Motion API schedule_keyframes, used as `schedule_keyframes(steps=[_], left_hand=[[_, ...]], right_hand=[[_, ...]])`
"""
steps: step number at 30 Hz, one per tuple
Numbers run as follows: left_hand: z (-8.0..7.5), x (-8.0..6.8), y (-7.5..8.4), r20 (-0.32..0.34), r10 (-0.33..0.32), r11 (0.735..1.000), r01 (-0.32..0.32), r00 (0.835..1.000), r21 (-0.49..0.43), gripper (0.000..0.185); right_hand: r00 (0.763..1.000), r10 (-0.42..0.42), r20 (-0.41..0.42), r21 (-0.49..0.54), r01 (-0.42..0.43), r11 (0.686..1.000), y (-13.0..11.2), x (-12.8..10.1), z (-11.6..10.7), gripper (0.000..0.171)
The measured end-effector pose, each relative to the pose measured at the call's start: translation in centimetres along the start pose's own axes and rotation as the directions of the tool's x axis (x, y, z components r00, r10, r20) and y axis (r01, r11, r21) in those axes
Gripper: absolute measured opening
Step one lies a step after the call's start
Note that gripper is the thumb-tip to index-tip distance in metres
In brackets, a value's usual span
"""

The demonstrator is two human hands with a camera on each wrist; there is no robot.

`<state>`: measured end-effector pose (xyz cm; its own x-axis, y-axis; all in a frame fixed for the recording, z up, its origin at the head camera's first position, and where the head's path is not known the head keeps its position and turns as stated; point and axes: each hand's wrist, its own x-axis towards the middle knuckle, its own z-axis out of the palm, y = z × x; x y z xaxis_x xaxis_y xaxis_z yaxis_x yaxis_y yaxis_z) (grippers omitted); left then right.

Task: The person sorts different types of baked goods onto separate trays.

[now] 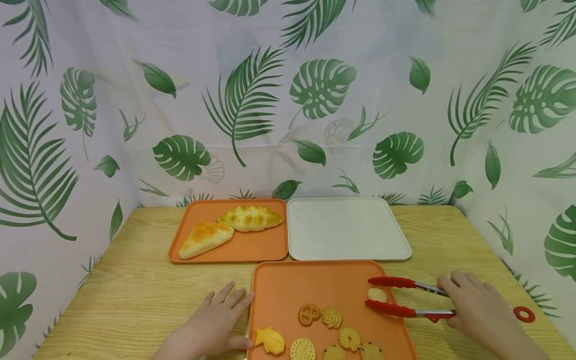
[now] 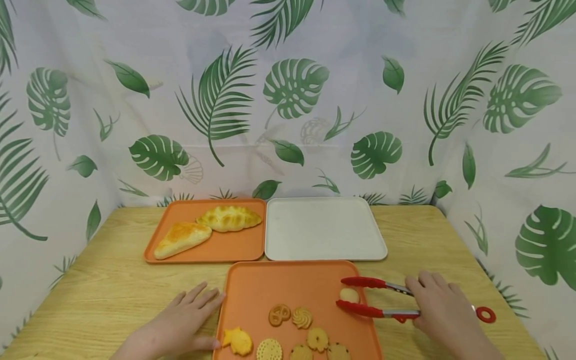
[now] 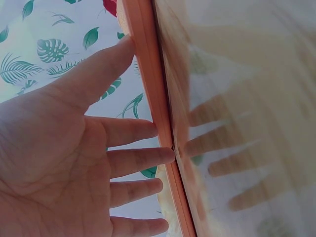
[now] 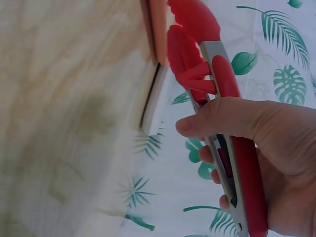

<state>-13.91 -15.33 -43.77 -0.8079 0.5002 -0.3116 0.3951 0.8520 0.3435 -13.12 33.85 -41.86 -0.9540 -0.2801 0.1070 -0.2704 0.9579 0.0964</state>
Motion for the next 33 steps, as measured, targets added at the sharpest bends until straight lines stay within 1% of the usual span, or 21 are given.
schedule_keyframes(steps=[7, 14, 23, 29, 33], left_hand=[[-0.1, 0.0, 0.1, 0.001, 0.002, 1.0, -0.002, 1.0, 0.002, 0.092], [-0.1, 0.0, 0.1, 0.002, 0.004, 1.0, -0.004, 1.0, 0.004, 0.092], [-0.1, -0.1, 0.0, 0.001, -0.002, 1.0, 0.002, 1.0, -0.003, 0.092], [0.0, -0.2, 0.1, -0.008, 0.004, 1.0, -0.004, 1.0, 0.004, 0.093], [-0.1, -0.2, 0.1, -0.007, 0.009, 1.0, -0.009, 1.0, 0.004, 0.092]], right_hand=[[0.999, -0.044, 0.02, -0.033, 0.045, 0.998, 0.0, 0.6, -0.7, 0.051], [0.998, -0.045, 0.036, -0.031, 0.046, 0.998, 0.2, 0.8, -0.7, 0.052], [0.998, -0.056, -0.013, 0.008, 0.056, 0.998, -0.1, 1.5, -0.7, 0.049], [0.998, -0.055, -0.023, 0.04, 0.056, 0.998, -0.2, 2.6, -0.7, 0.05], [0.997, -0.061, -0.048, 0.049, 0.063, 0.997, 0.0, 3.4, -0.8, 0.05]])
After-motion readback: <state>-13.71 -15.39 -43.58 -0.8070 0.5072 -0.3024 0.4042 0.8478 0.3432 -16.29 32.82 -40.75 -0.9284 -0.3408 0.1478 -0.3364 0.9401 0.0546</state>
